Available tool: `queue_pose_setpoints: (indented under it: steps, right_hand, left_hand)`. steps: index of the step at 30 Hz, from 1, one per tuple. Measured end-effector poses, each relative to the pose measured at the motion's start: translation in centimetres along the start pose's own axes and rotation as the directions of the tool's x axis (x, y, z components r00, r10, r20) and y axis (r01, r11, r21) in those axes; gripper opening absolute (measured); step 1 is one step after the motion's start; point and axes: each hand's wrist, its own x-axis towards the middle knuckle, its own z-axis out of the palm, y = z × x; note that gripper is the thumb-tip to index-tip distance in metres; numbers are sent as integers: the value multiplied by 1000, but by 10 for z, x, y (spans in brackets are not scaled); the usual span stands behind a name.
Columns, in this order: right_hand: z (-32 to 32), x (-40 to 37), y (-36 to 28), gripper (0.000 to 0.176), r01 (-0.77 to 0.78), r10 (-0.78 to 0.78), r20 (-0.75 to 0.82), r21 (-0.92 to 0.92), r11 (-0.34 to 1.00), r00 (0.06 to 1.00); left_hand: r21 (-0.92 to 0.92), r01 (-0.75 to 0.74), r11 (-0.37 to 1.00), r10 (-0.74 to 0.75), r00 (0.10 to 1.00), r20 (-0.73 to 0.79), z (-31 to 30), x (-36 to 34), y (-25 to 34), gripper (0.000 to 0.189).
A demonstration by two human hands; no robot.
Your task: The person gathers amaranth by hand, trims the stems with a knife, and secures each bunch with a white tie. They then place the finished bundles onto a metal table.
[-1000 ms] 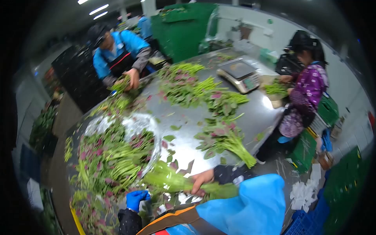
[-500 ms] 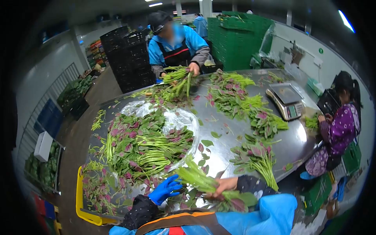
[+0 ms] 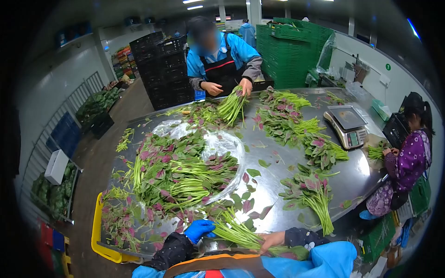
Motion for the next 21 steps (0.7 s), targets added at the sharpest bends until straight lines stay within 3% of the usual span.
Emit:
queue_pose_setpoints:
  steps: [1, 3, 5, 7, 8, 9, 11, 12, 15, 16, 19, 21]
  right_hand:
    - [5, -2, -2, 57, -3, 3, 3, 9, 1000, 1000]
    - [12, -3, 7, 67, 60, -63, -145, -27, 998, 987]
    - [-28, 6, 49, 64, -86, 85, -9, -109, 990, 996]
    - [-14, -3, 40, 54, -47, 46, -40, -35, 998, 998]
    - [2, -8, 26, 52, -6, 5, -62, -29, 1000, 998]
    - [12, -8, 20, 49, 40, -42, -86, -19, 999, 995]
    - [1, -5, 26, 46, 8, -10, -52, -22, 1000, 999]
    - [1, -3, 24, 46, -15, 15, -29, -7, 1000, 999]
    - [-7, 11, 34, 52, -60, 58, 62, 34, 998, 996]
    - [7, 8, 16, 54, -43, 40, 81, 38, 998, 996]
    - [7, 3, 14, 65, -25, 21, 76, 56, 998, 997]
    - [12, 0, 11, 68, 26, -27, 28, 7, 1000, 999]
  left_hand:
    - [13, 18, 1000, -18, 1000, 10, 1, -4, 2, 28]
    - [-2, -31, 1000, 31, 1000, -1, 5, -6, 2, 26]
    - [62, -71, 996, 72, 997, -2, -4, -2, -7, 25]
    - [-56, -60, 997, 52, 991, -127, -5, -6, 8, 22]
    - [16, -18, 1000, 20, 989, -144, -25, 2, 1, 28]
    - [9, -67, 998, 68, 989, -133, -22, -2, 10, 31]
    - [-3, -156, 988, 155, 984, -81, 0, -4, 30, 38]
    - [-61, -122, 991, 123, 992, -2, 12, 0, 31, 49]
    - [-29, -144, 989, 144, 924, 355, 44, 14, 21, 53]
    - [122, -83, 989, 37, 938, 345, 48, 12, 34, 44]
    - [-9, -28, 1000, 30, 940, 339, 19, 21, 23, 35]
    - [-102, -104, 989, 127, 959, 252, 10, 14, 26, 28]
